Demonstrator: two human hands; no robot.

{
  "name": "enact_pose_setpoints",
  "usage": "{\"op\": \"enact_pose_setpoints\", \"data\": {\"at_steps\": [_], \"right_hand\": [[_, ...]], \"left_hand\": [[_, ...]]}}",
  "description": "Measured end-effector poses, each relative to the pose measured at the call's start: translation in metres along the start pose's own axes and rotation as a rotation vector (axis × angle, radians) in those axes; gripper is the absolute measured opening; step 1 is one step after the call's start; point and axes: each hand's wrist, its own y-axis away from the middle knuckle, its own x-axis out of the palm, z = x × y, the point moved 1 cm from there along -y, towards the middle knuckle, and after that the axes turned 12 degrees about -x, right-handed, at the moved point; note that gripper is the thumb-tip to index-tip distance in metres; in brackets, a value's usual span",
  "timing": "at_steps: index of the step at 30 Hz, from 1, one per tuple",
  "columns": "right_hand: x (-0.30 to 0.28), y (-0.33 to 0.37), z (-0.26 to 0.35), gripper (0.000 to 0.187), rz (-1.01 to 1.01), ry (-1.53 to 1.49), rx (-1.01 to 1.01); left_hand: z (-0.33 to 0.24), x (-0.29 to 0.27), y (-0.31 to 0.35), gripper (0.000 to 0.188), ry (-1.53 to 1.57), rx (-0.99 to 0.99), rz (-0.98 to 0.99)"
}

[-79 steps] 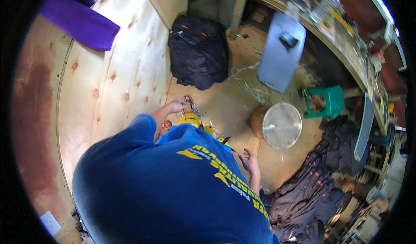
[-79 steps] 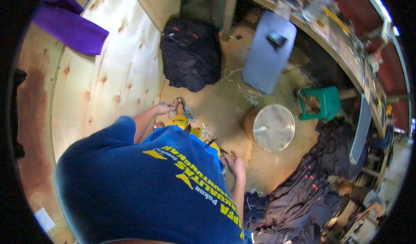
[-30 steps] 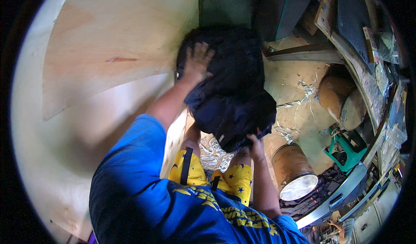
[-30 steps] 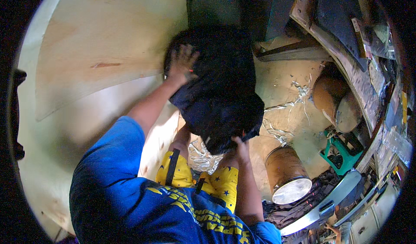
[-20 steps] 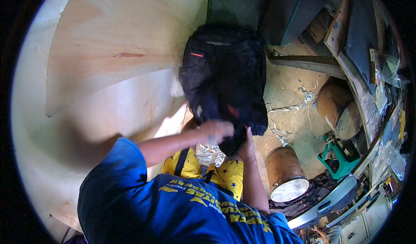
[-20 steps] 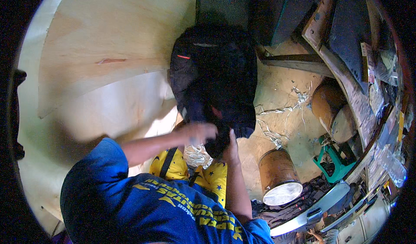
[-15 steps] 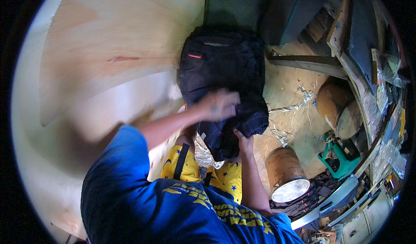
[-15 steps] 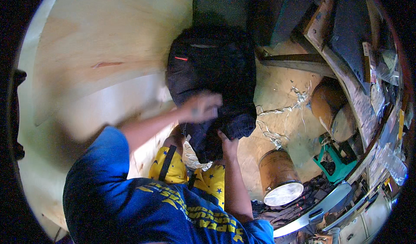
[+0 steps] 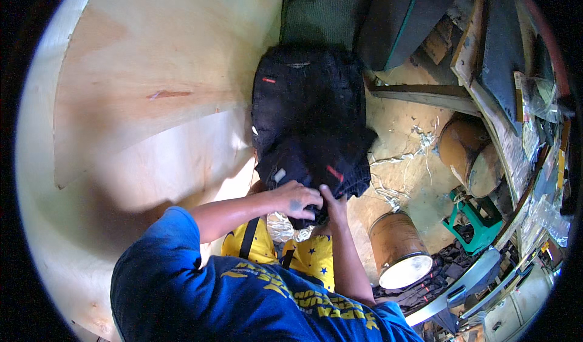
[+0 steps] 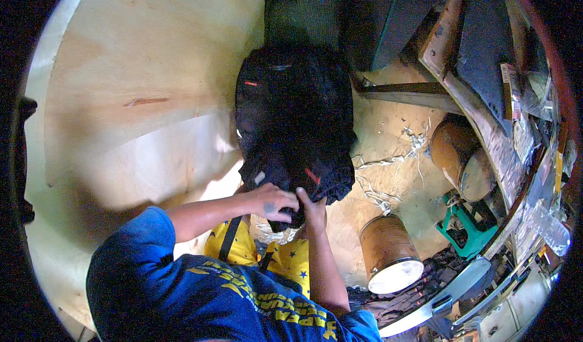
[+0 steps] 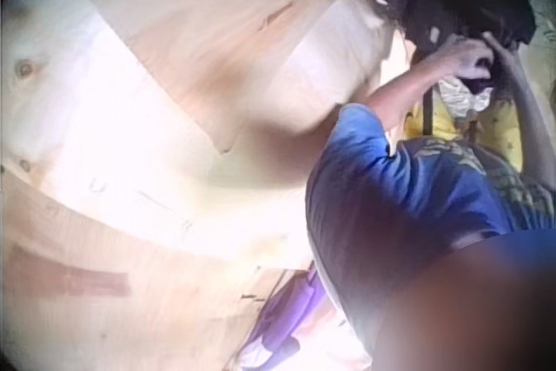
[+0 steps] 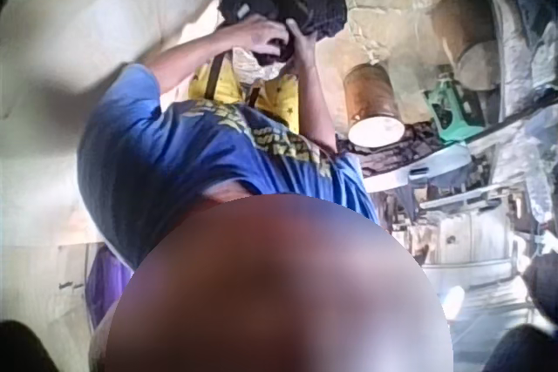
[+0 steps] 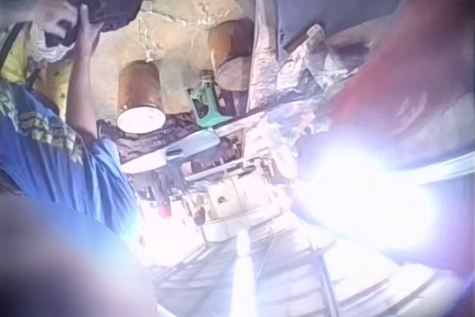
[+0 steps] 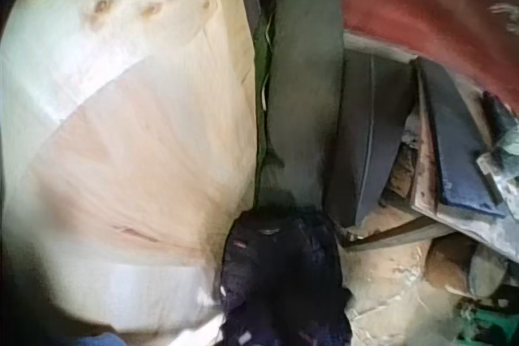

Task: The person repeatedly brushes dark trousers with a small handheld brush on a wooden workbench, flipping each pair to treat both sides. After brushing, the person folds the trousers and stacks them on the bench.

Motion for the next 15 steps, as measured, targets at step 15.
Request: {"op": "enact_pose_setpoints", "data": {"at_steps": [15], "right_hand": [[-0.039,0.035,-0.033,0.063,-0.006,-0.43,0.007]], "left_hand": [[0.132,-0.064,-0.044,0.037,-0.131,-0.232,-0.695]]}}
